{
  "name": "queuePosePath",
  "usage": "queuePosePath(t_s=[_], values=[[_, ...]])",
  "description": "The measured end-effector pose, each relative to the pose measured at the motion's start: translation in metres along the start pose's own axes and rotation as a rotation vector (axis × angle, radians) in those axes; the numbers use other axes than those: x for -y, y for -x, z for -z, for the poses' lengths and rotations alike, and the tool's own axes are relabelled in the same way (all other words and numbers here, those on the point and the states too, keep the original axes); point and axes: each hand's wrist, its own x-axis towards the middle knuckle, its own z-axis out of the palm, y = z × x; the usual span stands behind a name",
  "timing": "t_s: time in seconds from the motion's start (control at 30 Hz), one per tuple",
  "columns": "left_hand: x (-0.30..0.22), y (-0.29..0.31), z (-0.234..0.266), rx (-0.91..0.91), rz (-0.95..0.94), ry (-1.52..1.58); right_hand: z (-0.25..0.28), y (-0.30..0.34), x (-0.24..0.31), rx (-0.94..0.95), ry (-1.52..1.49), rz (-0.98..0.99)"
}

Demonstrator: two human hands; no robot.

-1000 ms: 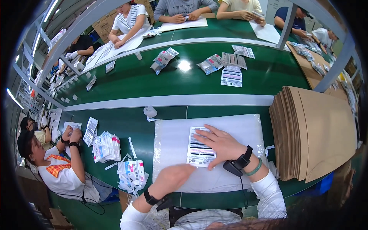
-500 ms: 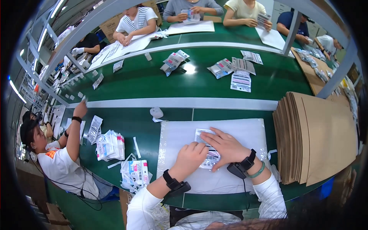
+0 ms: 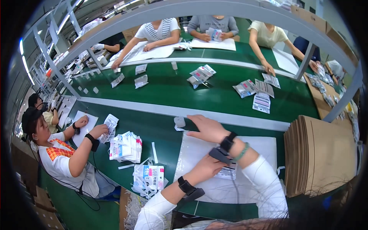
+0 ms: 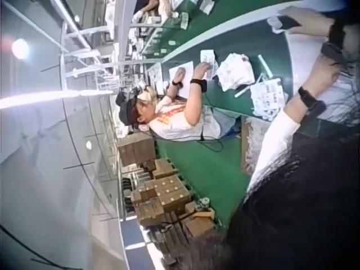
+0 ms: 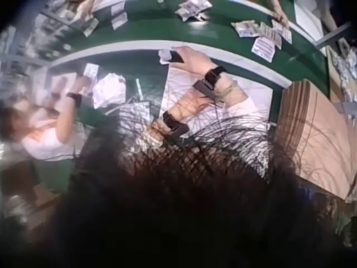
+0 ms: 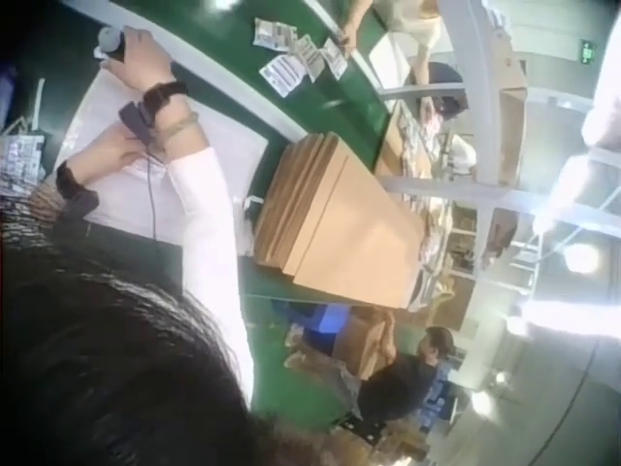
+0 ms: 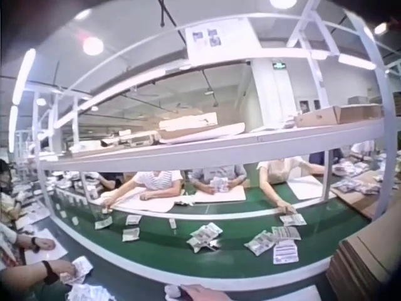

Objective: The person places a small white charger onto a card, slides it into a plastic pouch, and peels an adhesive strip to seal the package. They then place the finished product onto the green conveyor belt.

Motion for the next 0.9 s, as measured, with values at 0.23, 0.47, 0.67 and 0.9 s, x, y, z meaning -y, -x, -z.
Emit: queuePosePath(t_s=[0.23,0.47,0.67,0.9], values=[[0.007,0.008,-0.011,0.098,0.085,0.019,-0.049,-0.058,-0.007,-0.005,0.004,-0.108],[-0.001,0.01,-0.002,0.009,0.061,-0.049,-0.024,0.003,-0.008,-0.115,-0.465,0.104],[0.001,0.001,0.001,0.056,0.052,-0.031,0.015,0.089,0.012,-0.187,-0.743,-0.041],[-0.013,0.004,0.006,0.103,0.171,-0.09,0.007,0.191,0.002,-0.248,-1.241,-0.434]])
